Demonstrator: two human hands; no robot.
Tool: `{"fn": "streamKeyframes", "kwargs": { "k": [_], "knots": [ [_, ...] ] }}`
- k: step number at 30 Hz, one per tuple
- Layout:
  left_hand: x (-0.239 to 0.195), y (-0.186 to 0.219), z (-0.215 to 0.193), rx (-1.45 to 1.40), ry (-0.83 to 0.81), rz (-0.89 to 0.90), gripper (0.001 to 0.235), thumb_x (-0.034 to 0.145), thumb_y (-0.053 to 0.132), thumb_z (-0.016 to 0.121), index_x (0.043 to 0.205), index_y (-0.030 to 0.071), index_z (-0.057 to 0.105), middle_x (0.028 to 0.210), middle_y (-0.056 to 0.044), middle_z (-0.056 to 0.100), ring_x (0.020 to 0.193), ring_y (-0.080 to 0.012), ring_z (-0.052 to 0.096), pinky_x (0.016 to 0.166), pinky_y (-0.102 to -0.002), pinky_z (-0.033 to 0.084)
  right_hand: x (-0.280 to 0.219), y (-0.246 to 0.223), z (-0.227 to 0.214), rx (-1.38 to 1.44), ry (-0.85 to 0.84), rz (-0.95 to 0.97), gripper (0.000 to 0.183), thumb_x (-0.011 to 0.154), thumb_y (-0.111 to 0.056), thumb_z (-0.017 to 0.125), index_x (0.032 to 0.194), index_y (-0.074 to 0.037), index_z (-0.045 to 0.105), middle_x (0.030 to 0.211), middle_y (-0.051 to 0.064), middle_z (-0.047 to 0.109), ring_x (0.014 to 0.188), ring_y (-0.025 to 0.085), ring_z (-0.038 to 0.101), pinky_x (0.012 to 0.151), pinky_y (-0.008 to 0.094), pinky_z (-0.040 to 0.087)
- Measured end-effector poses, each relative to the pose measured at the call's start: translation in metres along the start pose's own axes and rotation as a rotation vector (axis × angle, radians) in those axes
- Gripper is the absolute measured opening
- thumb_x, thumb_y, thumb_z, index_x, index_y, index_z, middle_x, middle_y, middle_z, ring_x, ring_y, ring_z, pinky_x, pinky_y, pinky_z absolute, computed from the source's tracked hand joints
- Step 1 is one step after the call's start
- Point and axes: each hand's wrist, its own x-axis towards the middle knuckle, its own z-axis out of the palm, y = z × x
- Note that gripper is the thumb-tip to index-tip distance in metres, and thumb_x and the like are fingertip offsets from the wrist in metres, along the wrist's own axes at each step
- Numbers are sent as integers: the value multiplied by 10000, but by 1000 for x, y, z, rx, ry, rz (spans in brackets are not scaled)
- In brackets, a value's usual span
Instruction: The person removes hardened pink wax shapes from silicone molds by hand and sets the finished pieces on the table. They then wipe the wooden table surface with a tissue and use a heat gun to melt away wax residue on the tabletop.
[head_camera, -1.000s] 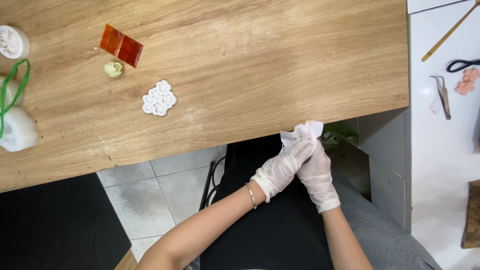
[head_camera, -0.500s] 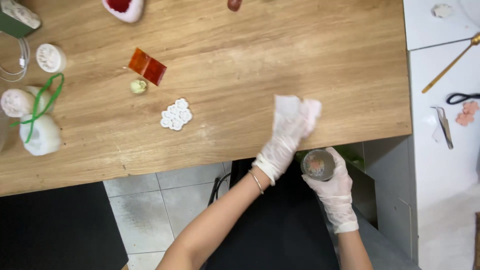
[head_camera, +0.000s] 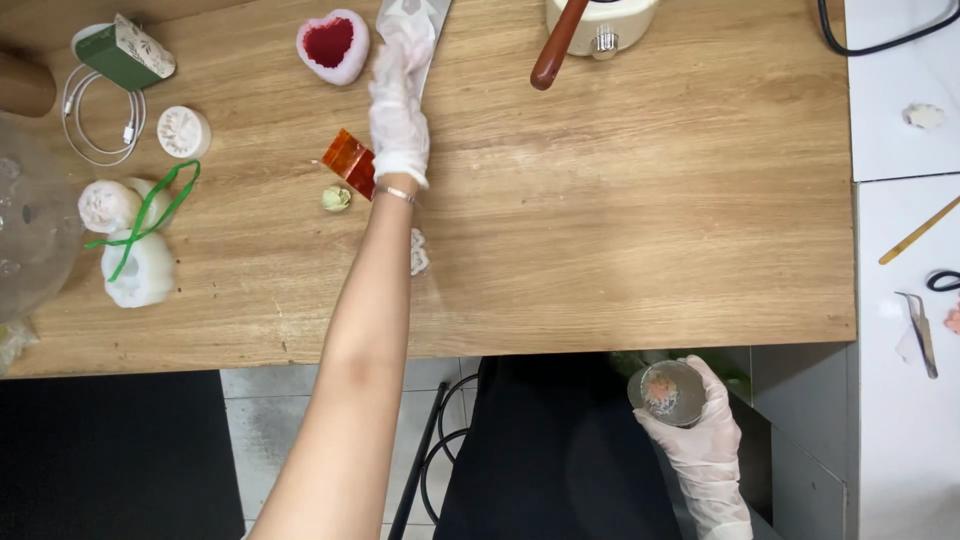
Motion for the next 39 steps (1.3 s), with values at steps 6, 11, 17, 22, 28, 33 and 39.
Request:
{"fn": "streamKeyframes", "kwargs": {
  "k": [6,11,17,22,28,33,39],
  "knots": [
    [-51,20,95,426,-255,-280,479,1107,185,317,1584,148,330,1683,-173,237,1517,-267,333,1269,-313,290,5,-13,8,55,-20,34,883,593,-74,915,1387,-29,532,1194,59,701,1064,117,677,925,281,577],
    [-151,-25,96,726,-750,177,490,1126,136,343,1606,52,288,1636,-169,362,1546,-273,282,1315,-360,241,8,-42,13,22,17,80,873,612,-66,919,1394,-11,534,1178,68,712,1038,114,677,913,277,577],
    [-256,-10,95,1087,-1153,536,525,1063,32,405,1582,106,395,1690,-98,293,1570,-203,278,1326,-356,213,9,-15,15,-34,22,4,907,578,-95,931,1386,-20,526,1204,70,700,1066,126,675,940,282,559],
    [-338,-26,95,870,-1169,303,468,1052,46,463,1520,59,470,1618,-142,431,1533,-260,396,1308,-383,318,8,-27,16,-180,11,135,808,557,-135,945,1291,-81,612,1155,72,738,1017,158,711,902,309,573],
    [-367,-19,112,626,-1116,107,428,1020,20,460,1441,53,529,1498,-183,548,1425,-355,502,1177,-406,418,10,-2,21,-355,39,50,746,640,-183,913,1310,-85,602,1180,154,711,1057,278,704,893,383,562],
    [-367,6,125,707,-1123,-90,376,995,49,490,1360,71,578,1309,-174,642,1197,-368,624,972,-403,530,17,37,30,-432,74,-37,627,810,-170,803,1383,-71,568,1256,210,681,1127,349,683,944,406,560],
    [-362,50,115,649,-1125,-265,268,1052,77,531,1294,107,643,1154,-123,737,1086,-269,707,1025,-389,542,8,12,28,-253,44,-162,669,799,-172,809,1396,-54,530,1304,198,666,1154,325,674,931,386,553]
  ]
}}
